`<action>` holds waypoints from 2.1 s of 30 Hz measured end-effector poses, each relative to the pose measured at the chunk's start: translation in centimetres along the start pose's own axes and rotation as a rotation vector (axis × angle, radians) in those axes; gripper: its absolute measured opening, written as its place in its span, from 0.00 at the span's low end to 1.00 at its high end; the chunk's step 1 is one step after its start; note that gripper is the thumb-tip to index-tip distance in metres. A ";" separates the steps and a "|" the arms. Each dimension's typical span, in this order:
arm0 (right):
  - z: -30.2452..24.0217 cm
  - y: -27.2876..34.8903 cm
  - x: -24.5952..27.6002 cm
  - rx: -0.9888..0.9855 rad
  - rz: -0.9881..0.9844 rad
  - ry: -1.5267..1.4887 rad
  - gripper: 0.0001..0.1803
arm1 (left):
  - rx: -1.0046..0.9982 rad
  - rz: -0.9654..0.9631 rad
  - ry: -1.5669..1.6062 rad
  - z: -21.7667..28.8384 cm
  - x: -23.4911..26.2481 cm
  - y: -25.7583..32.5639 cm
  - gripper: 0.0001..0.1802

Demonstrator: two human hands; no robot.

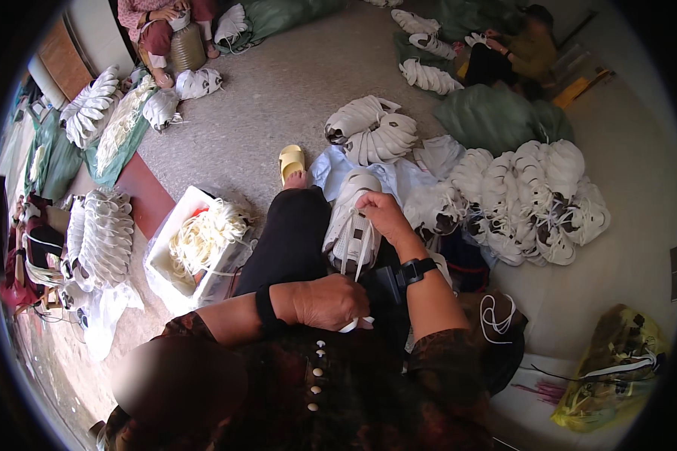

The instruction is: Lacing and assembling components for white sneakers in a manufacturing environment.

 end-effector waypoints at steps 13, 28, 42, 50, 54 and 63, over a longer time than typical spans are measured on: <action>-1.3 -1.8 -0.4 -0.155 -0.180 0.298 0.03 | 0.005 0.015 0.037 0.0 0.1 -0.2 0.10; -0.9 -3.3 -1.4 -0.369 -0.048 0.697 0.16 | -0.079 -0.159 0.492 1.5 -1.3 -1.6 0.18; -1.3 3.8 -1.1 0.071 -0.001 0.004 0.06 | -0.044 0.278 0.482 2.9 3.7 -1.5 0.17; -0.6 7.2 -0.8 0.143 0.479 0.126 0.05 | -0.075 0.282 0.463 3.2 4.4 -3.4 0.15; -1.0 8.0 -1.7 0.262 0.410 0.188 0.07 | -0.116 0.300 0.435 3.4 4.5 -3.6 0.14; -2.4 8.0 -3.9 0.371 0.300 0.023 0.08 | 0.000 0.413 0.345 2.0 5.8 -2.7 0.13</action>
Point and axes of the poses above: each hand's wrist, its own y-axis away from the middle knuckle, its own x-axis out of the back of the hand, z = x × y, the point moved 4 cm from there along -y, towards the middle knuckle, and after that the axes turned 12 degrees about -z, right-handed, at the moved point
